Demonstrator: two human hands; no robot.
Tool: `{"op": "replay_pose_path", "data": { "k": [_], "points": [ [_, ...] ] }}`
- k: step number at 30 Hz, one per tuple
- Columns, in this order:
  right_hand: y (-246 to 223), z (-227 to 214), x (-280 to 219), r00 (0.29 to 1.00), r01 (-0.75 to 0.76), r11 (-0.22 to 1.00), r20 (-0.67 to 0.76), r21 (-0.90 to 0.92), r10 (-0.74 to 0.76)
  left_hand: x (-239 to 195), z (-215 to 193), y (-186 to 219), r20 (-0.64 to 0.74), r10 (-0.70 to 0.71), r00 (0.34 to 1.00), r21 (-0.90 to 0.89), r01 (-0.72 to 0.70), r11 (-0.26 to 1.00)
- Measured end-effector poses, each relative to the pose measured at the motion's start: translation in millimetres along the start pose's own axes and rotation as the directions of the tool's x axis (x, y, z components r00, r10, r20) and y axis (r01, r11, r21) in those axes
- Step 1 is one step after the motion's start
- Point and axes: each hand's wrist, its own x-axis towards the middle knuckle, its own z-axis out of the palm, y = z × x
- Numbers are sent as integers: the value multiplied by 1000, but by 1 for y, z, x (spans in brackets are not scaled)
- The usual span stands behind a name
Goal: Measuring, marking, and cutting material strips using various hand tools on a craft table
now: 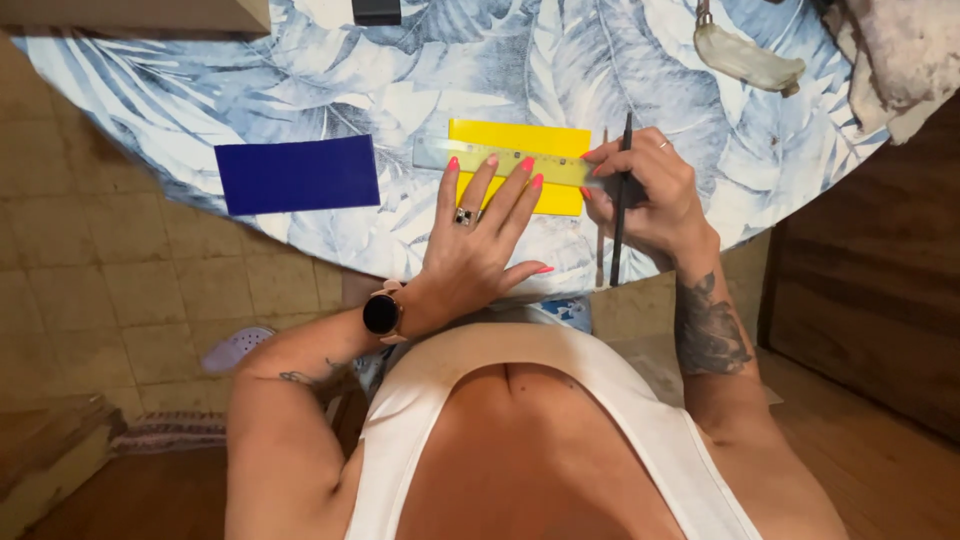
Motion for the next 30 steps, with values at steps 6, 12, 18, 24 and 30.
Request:
{"op": "replay_pose_path", "data": {
  "k": [6,12,18,24,30],
  "points": [
    [5,-3,5,1000,24,999,12,27,-24,2,-1,0,43,-55,998,-36,56,998],
    [9,-6,4,1000,10,1000,3,6,-10,0,2,0,131,-75,989,-25,79,997],
    [10,-5,3,999,-8,1000,-32,3,8,0,3,0,181,-91,979,-50,102,994],
    [10,-4,4,999,-9,1000,-37,5,9,2,2,0,199,-101,975,-70,117,991],
    [9,-4,5,999,-15,1000,-42,6,16,1,3,1,201,-103,974,-67,118,991]
  ]
}}
